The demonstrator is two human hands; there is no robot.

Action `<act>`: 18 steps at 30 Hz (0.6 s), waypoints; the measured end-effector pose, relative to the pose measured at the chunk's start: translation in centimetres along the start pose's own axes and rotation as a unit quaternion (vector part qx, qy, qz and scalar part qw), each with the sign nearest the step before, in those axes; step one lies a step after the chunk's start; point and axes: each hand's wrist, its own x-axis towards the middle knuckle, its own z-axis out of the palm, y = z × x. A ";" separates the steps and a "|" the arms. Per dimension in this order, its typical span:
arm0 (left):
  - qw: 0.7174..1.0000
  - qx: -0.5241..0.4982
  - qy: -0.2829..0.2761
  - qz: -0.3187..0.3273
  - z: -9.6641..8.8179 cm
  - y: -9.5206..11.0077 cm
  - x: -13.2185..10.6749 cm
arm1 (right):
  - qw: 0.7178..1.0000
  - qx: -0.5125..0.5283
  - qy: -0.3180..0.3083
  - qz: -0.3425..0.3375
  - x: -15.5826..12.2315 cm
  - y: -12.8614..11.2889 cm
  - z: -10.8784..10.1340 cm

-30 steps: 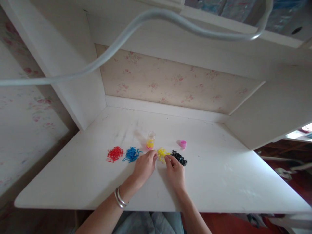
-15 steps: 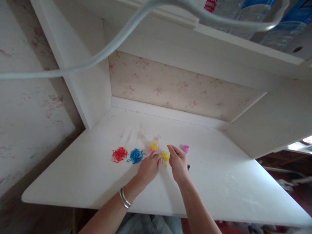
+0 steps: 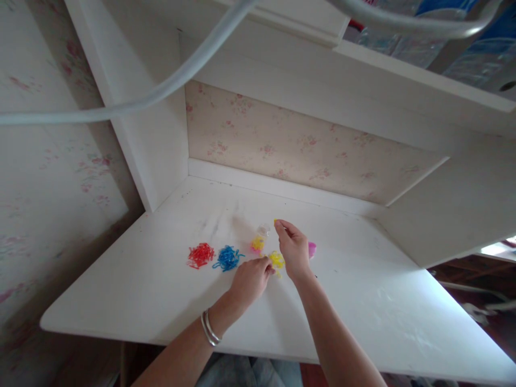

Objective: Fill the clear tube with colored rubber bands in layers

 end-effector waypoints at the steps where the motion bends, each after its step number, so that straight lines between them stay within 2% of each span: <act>1: 1.000 0.001 0.001 0.000 -0.1 0.0 -0.1 | 1.000 -0.001 -0.011 -0.002 0.3 -0.1 0.3; 6: 1.000 0.002 0.010 -0.002 -0.2 0.2 -0.2 | 0.999 -0.008 -0.044 -0.001 1.2 0.2 0.9; 18: 0.999 -0.013 0.021 0.021 -0.1 0.2 -0.1 | 0.999 -0.018 -0.049 0.003 1.5 1.1 -0.1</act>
